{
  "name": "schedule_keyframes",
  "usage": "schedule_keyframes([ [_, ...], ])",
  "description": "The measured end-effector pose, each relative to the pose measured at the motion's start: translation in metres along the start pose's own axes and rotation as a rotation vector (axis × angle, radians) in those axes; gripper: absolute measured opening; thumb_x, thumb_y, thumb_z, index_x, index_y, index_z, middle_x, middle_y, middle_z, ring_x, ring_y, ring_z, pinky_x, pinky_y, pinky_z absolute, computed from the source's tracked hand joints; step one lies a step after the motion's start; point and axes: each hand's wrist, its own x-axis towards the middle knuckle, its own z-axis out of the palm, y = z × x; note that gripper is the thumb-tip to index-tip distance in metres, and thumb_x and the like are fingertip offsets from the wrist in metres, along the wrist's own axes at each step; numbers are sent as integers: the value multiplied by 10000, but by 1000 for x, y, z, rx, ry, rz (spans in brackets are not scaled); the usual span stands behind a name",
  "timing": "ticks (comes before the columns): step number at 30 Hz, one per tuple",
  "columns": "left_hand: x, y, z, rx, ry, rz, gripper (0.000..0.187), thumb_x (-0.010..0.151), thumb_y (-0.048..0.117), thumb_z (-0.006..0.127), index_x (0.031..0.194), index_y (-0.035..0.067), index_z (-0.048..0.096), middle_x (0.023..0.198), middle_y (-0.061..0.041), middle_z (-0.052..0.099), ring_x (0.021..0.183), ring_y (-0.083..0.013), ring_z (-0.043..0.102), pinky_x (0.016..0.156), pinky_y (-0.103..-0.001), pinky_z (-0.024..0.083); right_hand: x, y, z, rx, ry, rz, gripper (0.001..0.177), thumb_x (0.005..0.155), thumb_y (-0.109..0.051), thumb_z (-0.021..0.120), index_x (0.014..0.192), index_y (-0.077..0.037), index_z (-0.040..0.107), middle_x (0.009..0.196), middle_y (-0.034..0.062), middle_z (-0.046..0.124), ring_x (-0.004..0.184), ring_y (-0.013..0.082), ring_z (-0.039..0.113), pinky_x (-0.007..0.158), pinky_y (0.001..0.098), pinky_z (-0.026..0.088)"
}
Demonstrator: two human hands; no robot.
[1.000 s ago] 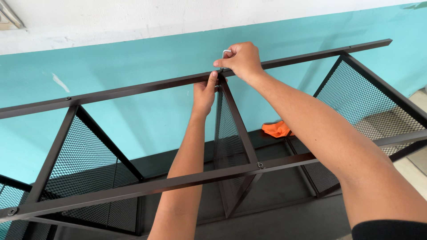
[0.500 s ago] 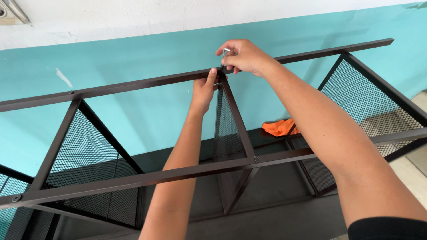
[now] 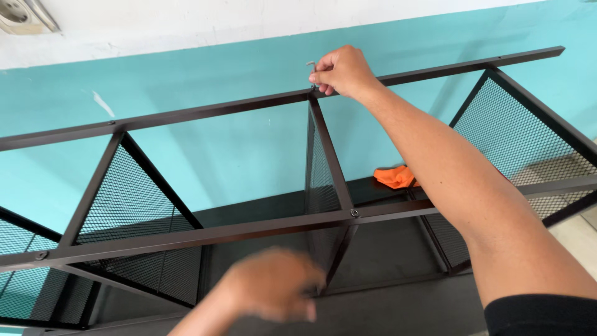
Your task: The person assembles a black metal mesh shelving unit by hand-tightening screws at multiple joints on the top frame. They retrieve additional screws from a red tray and continue securing the frame connections.
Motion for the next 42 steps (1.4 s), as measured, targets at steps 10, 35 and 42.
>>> schedule_keyframes([
  [10,-83,79,-99,206,531,168,341,917,427,685,1082,129,697,977,-76,730,942,-333,679,784,-476,504,11,-3,-10,149,38,-35,83,933,-95,676,910,-20,704,856,26,757,714,74,719,612,266,604],
  [35,39,-173,-180,126,652,-743,402,1063,385,396,1406,295,584,1342,-2,644,1281,-297,555,1068,-535,437,-18,-1,-25,-448,89,-292,105,847,-58,709,910,-101,781,857,69,768,787,254,716,677,415,549],
  [42,30,-172,-180,18,676,-733,401,1038,414,486,1388,271,621,1370,-46,643,1266,-311,580,1037,-519,476,-19,-6,-24,-460,55,-262,79,840,-57,726,897,-91,769,847,65,766,771,239,718,679,401,548],
])
